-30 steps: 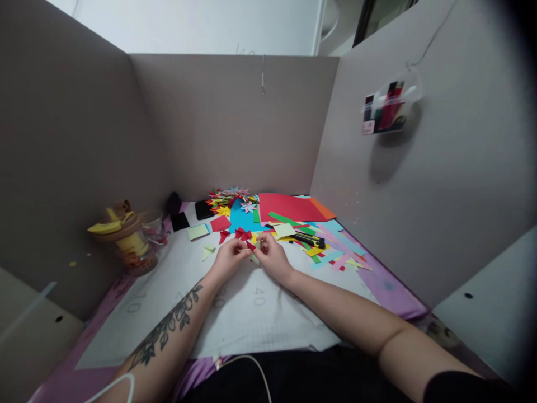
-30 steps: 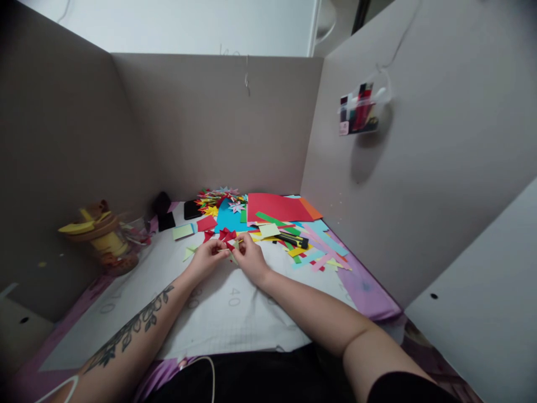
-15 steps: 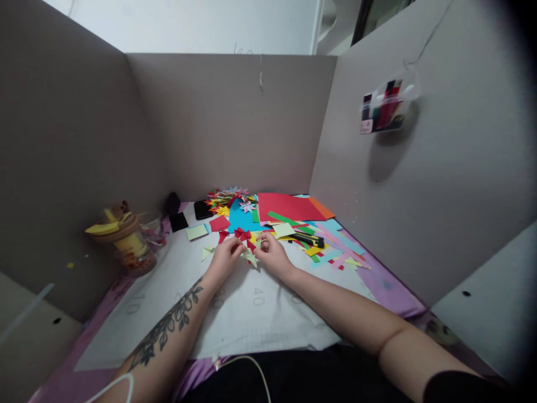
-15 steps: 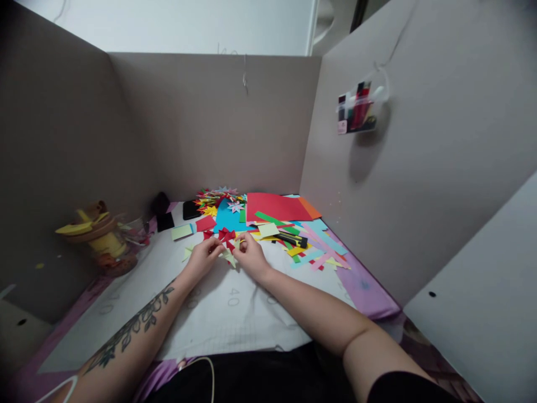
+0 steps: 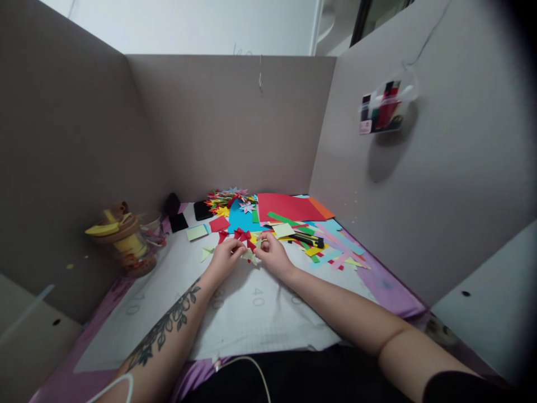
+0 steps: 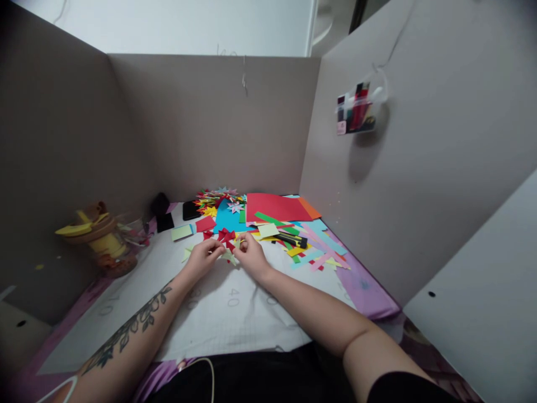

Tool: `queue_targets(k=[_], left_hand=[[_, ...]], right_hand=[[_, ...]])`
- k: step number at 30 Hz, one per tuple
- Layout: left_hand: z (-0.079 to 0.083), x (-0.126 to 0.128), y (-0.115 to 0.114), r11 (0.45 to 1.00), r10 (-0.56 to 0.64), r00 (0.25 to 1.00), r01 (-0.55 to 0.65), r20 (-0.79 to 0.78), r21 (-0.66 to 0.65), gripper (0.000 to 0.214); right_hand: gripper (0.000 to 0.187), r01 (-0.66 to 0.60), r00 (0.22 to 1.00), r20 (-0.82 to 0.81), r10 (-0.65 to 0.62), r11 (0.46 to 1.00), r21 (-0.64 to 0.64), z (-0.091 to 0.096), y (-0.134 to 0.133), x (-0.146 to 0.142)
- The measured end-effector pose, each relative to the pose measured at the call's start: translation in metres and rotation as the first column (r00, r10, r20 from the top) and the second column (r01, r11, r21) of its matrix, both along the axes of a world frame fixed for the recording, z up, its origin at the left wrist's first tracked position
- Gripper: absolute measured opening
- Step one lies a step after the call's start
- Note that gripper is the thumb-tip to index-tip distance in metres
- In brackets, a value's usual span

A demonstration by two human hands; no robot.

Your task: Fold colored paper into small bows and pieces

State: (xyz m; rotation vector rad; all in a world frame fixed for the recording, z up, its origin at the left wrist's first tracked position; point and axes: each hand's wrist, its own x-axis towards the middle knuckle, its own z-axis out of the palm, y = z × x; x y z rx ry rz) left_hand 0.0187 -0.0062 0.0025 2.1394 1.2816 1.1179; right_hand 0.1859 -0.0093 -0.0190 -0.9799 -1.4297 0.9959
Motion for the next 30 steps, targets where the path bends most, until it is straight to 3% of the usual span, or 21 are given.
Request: queue_targets(k=[5,16,24,30], left_hand=[[0.004,0.002,-0.003,0.975,0.026,0.993,0.0,0.114,-0.222,0.027],[-0.01,0.013,0.001,0.996,0.086,0.994,-0.087,-0.067,-0.011,0.025],[-0.008,0.011,0.002,0.976,0.156,0.986,-0.144,0.064,-0.166,0.026],[-0.005,0.004,0.004,0.972,0.148,0.985,-0.128,0.088,-0.198,0.031]], right_hand=[[0.02,0.026,0.996,0.084,-0.031,0.998,0.064,0.005,-0.004,0.001],[0.027,-0.026,1.0,0.007,0.026,0.999,-0.042,-0.002,-0.002,-0.002],[0.028,-0.008,0.998,-0.065,0.004,0.998,-0.067,-0.002,0.0,-0.005],[0.027,-0.004,0.998,-0.065,-0.002,0.997,-0.08,0.003,-0.002,-0.004]])
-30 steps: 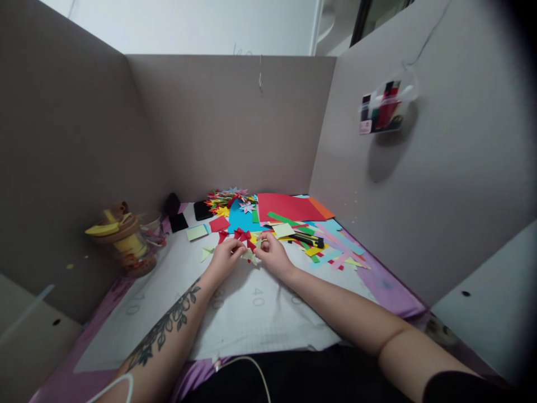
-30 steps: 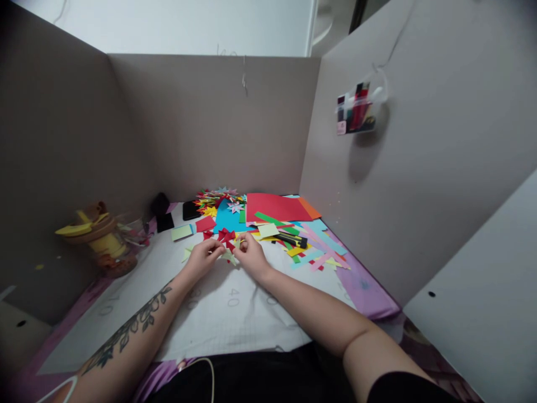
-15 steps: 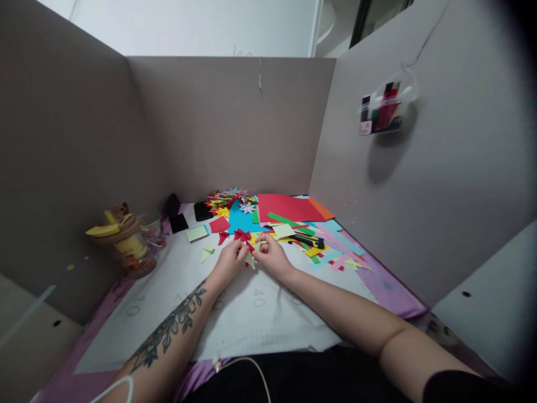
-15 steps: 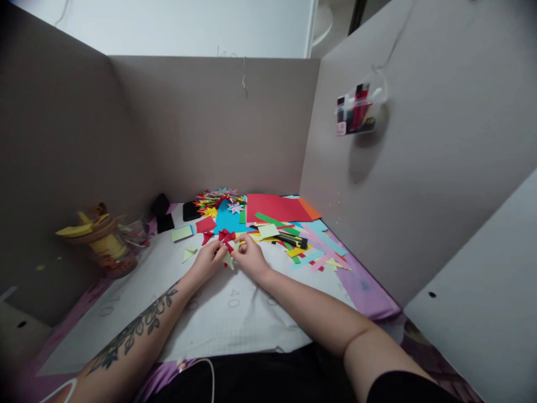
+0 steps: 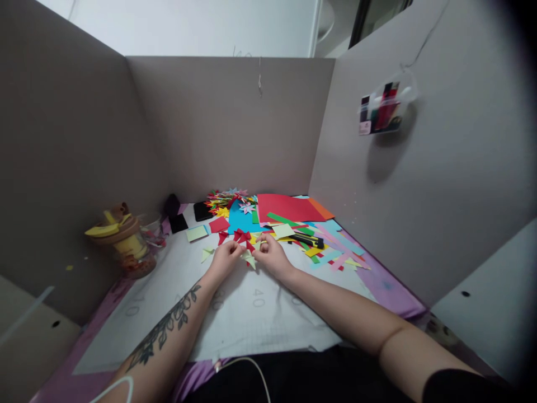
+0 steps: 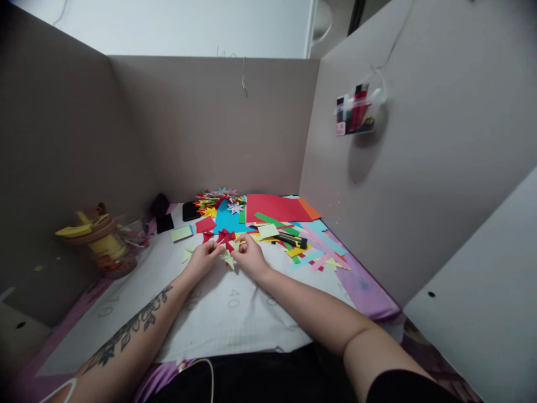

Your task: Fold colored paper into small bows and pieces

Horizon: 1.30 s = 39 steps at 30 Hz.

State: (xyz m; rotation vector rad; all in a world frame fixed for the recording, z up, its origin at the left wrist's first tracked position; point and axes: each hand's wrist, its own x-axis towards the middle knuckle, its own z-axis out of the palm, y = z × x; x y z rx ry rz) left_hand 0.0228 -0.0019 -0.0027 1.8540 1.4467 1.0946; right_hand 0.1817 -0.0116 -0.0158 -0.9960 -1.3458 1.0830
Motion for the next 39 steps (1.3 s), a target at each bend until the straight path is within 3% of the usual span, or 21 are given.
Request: queue_targets(k=[7,13,19,23,26,31,35,39], left_hand=[[0.003,0.002,-0.003,1.0,-0.004,1.0,0.004,0.015,-0.001,0.03],[-0.002,0.004,-0.002,0.992,-0.12,0.983,0.123,0.139,-0.016,0.021],[-0.006,0.007,-0.001,0.993,-0.085,0.967,0.103,0.24,-0.065,0.025],[-0.002,0.01,-0.005,0.991,-0.083,0.934,0.115,0.346,-0.072,0.027],[0.0,0.011,-0.006,0.988,-0.09,0.941,0.125,0.326,-0.09,0.025],[0.004,-0.002,0.0,0.999,-0.039,0.982,0.041,0.187,-0.011,0.02],[0.004,-0.009,0.004,0.999,0.024,0.972,-0.032,0.232,0.033,0.019],[0.002,0.001,0.0,0.993,-0.099,0.947,0.115,0.304,-0.034,0.033]], right_hand=[[0.027,-0.02,1.0,0.023,0.02,1.0,-0.012,-0.003,0.001,0.001],[0.024,-0.017,1.0,0.023,0.016,0.999,0.038,-0.006,0.002,-0.001],[0.024,-0.04,0.996,0.077,0.036,0.998,0.05,-0.009,0.002,-0.002],[0.029,-0.064,0.997,0.045,0.063,0.997,0.035,-0.01,0.003,-0.003],[0.031,-0.08,0.997,-0.012,0.08,0.997,0.011,-0.011,0.004,-0.004],[0.033,-0.12,0.987,-0.111,0.116,0.993,-0.023,-0.005,0.002,-0.003],[0.032,-0.066,0.991,-0.123,0.056,0.995,-0.072,0.002,0.0,0.0],[0.035,-0.059,0.983,-0.176,0.047,0.996,-0.064,0.0,0.002,0.0]])
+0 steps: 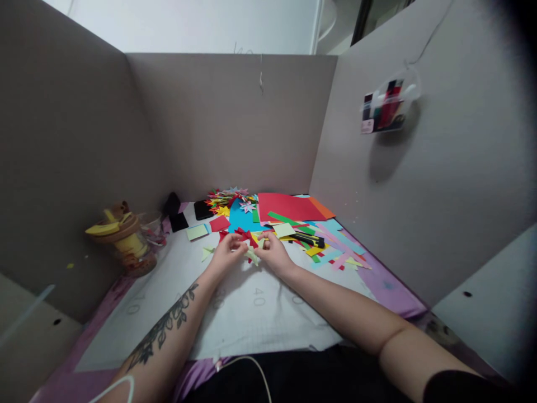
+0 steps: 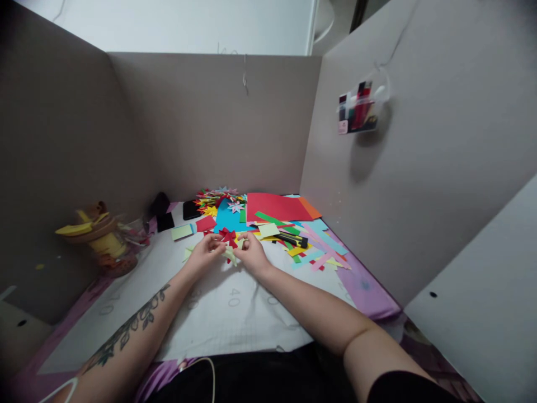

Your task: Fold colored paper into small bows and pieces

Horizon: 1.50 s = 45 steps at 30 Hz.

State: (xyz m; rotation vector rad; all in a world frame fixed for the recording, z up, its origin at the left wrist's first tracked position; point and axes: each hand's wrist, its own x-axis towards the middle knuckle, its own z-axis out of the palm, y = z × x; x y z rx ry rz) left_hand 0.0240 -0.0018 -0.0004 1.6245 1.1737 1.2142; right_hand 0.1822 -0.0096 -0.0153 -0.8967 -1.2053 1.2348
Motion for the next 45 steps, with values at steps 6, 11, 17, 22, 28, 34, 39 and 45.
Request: queue_targets(k=[6,11,17,22,28,34,39,45], left_hand=[[-0.003,0.009,-0.006,1.0,-0.024,0.998,0.024,-0.058,-0.001,0.036],[-0.005,0.002,-0.005,0.995,-0.08,0.982,0.09,-0.17,0.053,0.031],[-0.005,0.0,-0.009,0.978,-0.148,0.944,0.183,-0.294,0.096,0.03],[0.0,-0.015,-0.002,0.97,-0.215,0.913,0.241,-0.347,0.034,0.03],[0.013,-0.059,0.027,0.974,0.211,0.888,-0.158,-0.408,0.16,0.015],[0.019,-0.057,0.067,0.947,0.32,0.76,-0.277,-0.565,0.163,0.006],[0.01,-0.046,0.095,0.932,0.338,0.745,-0.349,-0.576,0.095,0.024],[-0.007,-0.046,0.107,0.927,0.295,0.784,-0.374,-0.546,-0.037,0.029]], right_hand=[[0.036,-0.021,1.0,0.022,0.02,1.0,0.015,-0.006,0.001,-0.001],[0.035,-0.021,0.993,0.117,0.012,0.997,0.077,-0.009,0.003,0.003],[0.033,-0.062,0.97,0.24,0.037,0.994,0.094,-0.008,0.002,0.005],[0.032,0.057,0.97,0.232,-0.075,0.995,0.083,-0.003,0.006,0.013],[0.032,0.128,0.975,0.183,-0.127,0.992,0.004,0.003,0.013,0.022],[0.03,0.099,0.965,0.24,-0.109,0.994,0.052,-0.002,0.009,0.017],[0.03,0.056,0.967,0.247,-0.07,0.996,0.063,-0.007,0.01,0.015],[0.031,0.053,0.965,0.253,-0.07,0.996,0.073,-0.009,0.011,0.012]])
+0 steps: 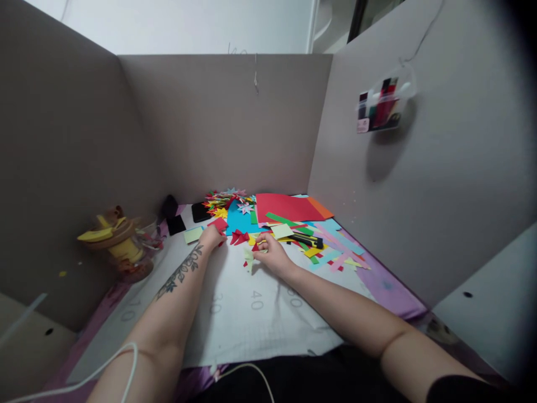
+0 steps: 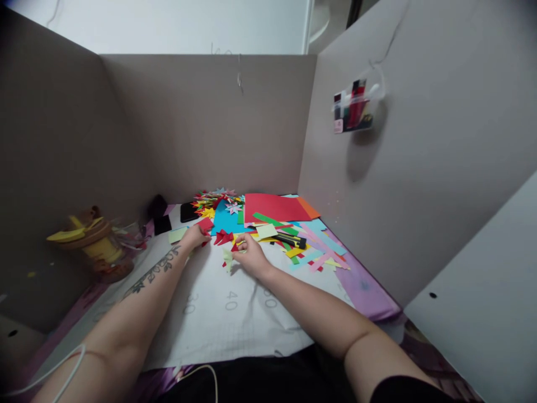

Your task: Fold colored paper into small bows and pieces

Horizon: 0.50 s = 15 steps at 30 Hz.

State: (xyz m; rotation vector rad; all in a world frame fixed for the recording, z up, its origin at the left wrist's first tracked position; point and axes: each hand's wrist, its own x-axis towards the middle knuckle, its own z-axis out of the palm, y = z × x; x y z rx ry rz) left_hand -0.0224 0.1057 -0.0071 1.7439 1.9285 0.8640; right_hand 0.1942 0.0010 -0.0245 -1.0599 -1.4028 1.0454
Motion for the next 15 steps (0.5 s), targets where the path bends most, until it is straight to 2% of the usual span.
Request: queue_targets(k=[4,7,11,12,15], left_hand=[[0.001,-0.003,-0.004,0.998,-0.02,0.996,0.025,0.088,-0.054,0.029],[0.014,-0.006,-0.016,0.996,-0.046,0.988,0.056,0.149,-0.066,0.025],[0.041,0.0,-0.051,0.994,-0.104,0.966,0.107,0.235,-0.002,0.021],[0.045,0.006,-0.062,0.99,-0.139,0.943,0.141,0.303,0.015,0.02],[0.048,0.028,-0.095,0.965,-0.251,0.875,0.258,0.414,0.041,0.013]], right_hand=[[0.031,-0.019,0.999,-0.027,0.019,1.0,-0.006,-0.001,0.0,-0.002],[0.031,-0.024,0.999,-0.036,0.024,1.0,-0.009,-0.002,0.001,0.0],[0.031,0.046,0.999,-0.024,-0.046,0.999,0.025,0.0,0.001,0.003],[0.03,0.062,0.998,-0.029,-0.061,0.998,0.029,0.001,0.001,0.003],[0.029,0.1,0.994,-0.039,-0.099,0.994,0.04,0.002,0.002,0.003]])
